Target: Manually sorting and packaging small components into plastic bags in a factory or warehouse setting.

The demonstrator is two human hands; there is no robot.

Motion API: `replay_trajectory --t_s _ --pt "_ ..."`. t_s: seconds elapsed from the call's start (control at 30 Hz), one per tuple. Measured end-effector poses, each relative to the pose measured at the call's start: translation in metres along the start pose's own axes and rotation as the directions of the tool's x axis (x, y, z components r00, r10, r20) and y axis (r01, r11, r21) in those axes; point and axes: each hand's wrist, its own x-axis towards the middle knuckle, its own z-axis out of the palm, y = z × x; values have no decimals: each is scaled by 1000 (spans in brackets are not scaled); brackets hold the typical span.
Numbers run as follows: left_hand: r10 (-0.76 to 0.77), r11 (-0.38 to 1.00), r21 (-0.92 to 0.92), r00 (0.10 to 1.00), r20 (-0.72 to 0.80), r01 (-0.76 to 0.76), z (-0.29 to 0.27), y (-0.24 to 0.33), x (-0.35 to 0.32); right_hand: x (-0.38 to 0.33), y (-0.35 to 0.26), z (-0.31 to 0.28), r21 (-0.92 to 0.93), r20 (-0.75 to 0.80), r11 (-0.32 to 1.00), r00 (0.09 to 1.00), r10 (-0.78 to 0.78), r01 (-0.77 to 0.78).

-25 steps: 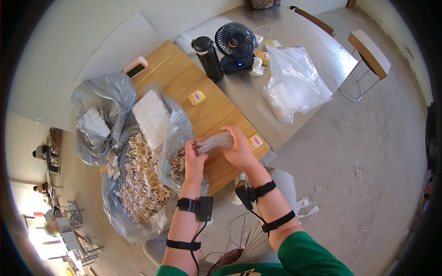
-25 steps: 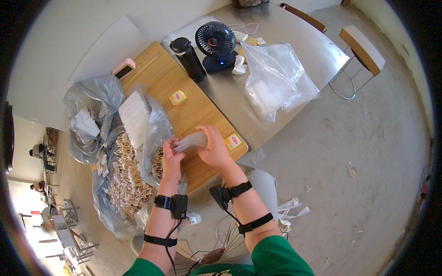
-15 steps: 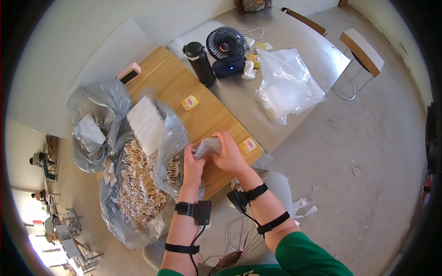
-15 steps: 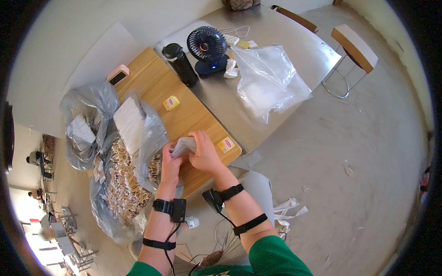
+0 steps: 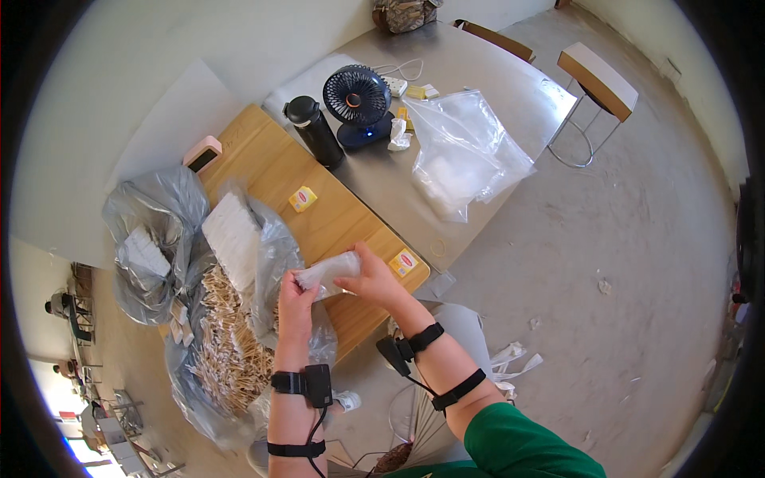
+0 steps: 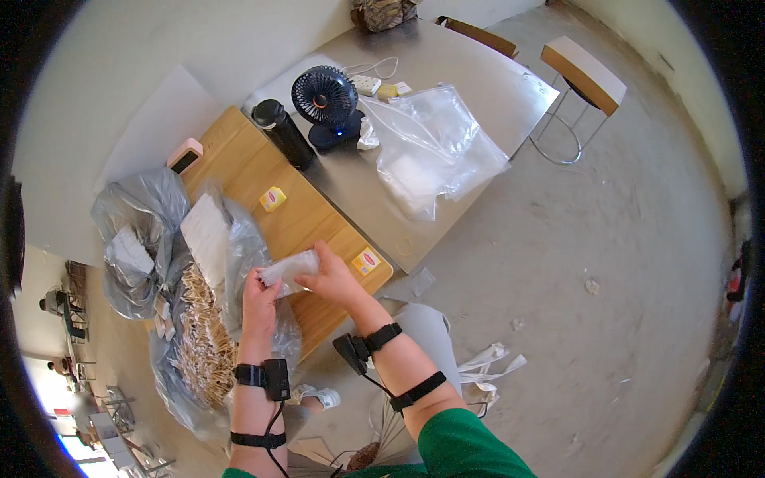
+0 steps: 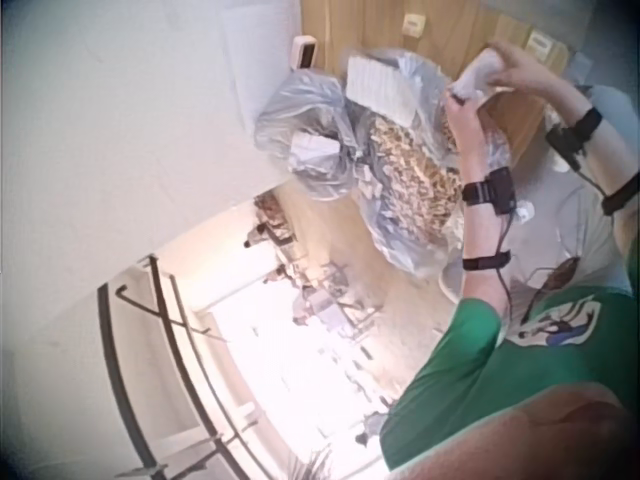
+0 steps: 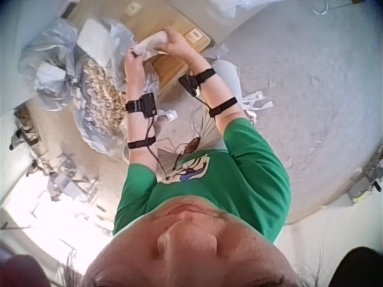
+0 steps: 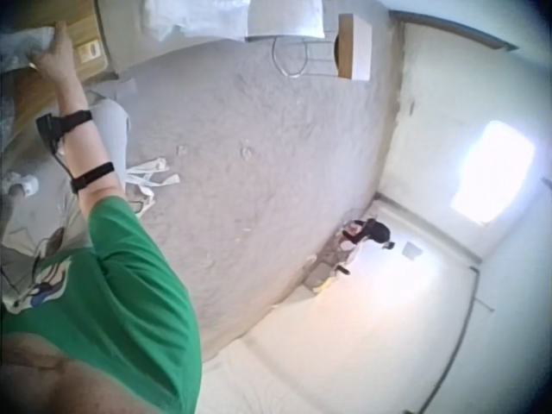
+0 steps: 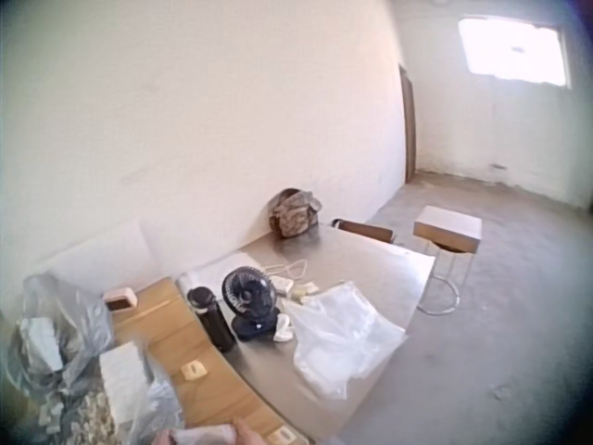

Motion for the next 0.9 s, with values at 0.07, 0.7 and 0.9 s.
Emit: replay_trajectory --t_s 0.07,0.7,0.9 --pt "6 1000 -29 1000 27 -5 0 8 3 1 3 1 69 11 997 999 34 -35" --pt "507 98 444 429 748 -890 189 159 92 7 -2 -42 737 -370 664 896 244 123" --pt "425 -134 463 371 826 -876 222 148 117 7 0 -53 720 -399 675 892 212 161"
